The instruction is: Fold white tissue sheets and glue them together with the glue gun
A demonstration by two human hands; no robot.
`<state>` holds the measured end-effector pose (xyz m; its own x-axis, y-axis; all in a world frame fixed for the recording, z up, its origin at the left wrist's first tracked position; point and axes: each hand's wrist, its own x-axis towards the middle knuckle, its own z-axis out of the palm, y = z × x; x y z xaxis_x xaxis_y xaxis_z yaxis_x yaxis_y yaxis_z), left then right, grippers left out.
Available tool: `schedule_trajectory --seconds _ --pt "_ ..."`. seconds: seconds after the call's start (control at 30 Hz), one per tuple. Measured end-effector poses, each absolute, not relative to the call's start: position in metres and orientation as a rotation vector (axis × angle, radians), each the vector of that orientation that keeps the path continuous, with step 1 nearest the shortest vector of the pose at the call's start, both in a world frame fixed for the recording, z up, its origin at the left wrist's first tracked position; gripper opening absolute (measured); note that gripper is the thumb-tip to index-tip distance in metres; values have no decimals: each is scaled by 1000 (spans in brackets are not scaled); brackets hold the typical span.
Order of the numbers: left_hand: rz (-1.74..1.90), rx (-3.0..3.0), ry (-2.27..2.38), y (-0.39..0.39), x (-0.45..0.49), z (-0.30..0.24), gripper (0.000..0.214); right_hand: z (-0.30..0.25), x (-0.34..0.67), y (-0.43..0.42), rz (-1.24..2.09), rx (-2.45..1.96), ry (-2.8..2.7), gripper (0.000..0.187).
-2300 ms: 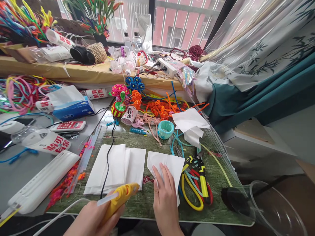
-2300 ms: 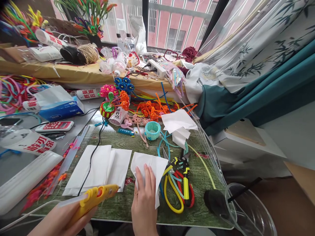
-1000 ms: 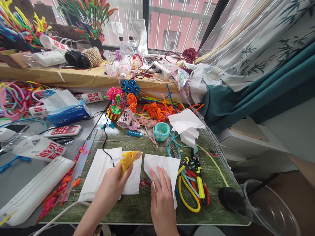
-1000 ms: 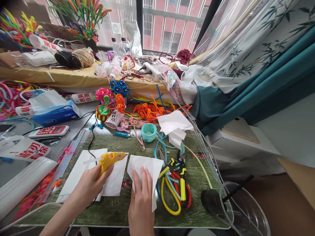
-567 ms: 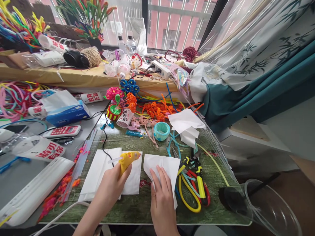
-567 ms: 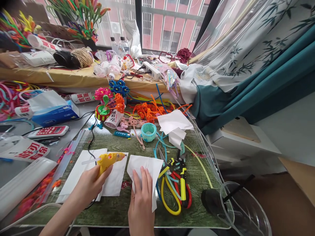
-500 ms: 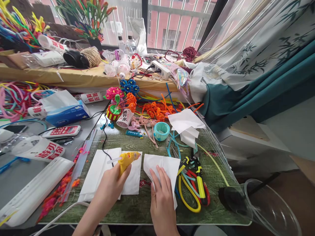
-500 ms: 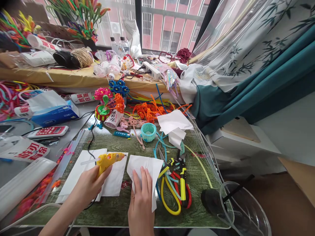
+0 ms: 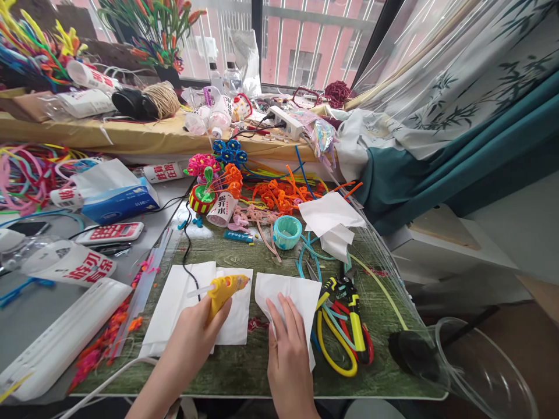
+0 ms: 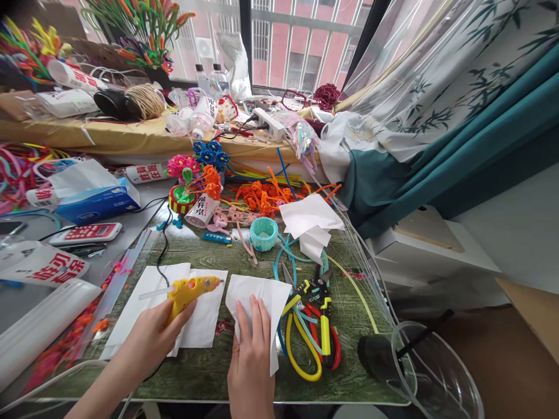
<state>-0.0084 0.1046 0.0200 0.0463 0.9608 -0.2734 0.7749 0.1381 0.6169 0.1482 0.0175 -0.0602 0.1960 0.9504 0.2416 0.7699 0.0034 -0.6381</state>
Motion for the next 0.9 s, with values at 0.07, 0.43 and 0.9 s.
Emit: schedule_trajectory --seconds 0.07,0.43,0.9 --pt "357 1674 1757 102 -10 20 32 -61 148 17 350 -1805 -1611 43" --pt "382 1747 1705 95 -17 24 37 -60 149 16 411 -1810 -1622 43" --pt "429 2913 1571 75 -66 25 34 -57 151 16 434 -1761 -1549 44"
